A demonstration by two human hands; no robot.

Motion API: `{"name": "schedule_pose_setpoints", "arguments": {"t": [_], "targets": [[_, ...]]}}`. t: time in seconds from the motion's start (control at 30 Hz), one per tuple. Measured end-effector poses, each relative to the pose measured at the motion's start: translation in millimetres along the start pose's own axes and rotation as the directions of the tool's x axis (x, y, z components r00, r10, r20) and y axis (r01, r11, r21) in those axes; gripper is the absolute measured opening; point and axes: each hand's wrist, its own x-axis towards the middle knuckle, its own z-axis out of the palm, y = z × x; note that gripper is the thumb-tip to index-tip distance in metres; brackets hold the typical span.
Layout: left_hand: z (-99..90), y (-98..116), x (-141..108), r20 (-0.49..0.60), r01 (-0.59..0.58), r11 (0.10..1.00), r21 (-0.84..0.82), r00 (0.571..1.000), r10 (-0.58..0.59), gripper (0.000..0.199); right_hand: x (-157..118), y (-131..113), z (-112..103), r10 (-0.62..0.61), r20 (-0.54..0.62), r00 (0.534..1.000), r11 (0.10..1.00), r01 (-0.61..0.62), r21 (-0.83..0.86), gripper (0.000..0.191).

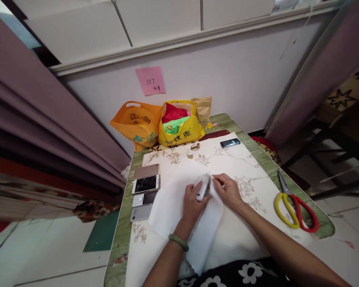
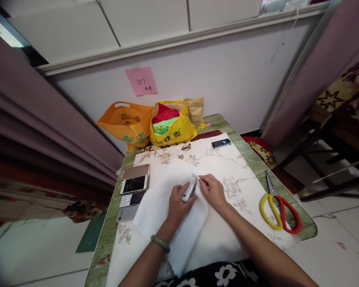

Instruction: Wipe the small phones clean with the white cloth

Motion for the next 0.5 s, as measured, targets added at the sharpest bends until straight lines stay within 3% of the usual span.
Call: {"name": "schedule_pose_setpoints", "arguments": {"t": [0.3, 0.43, 0.5], "targets": [[-13.5, 8, 2, -0.050, 0.240, 0.941, -0.238, 0.964, -0.259, 0.093, 12, -10, 17, -0.109, 0.186, 0.977, 0.936, 0.164, -0.312, 0.027], [-13.0, 8, 1, -0.092, 0.269, 0.924, -0.273, 0.948, -0.304, 0.099, -3, -27, 25, -0.210, 0.223, 0.952, 0.917, 0.271, -0.293, 0.027], [-10.5, 7, 0, -0.101, 0.284, 0.921, -0.267, 0.942, -0.320, 0.093, -12, -38, 28, -0.297, 0.286, 0.911, 0.905, 0.364, -0.219, 0.027]]}}
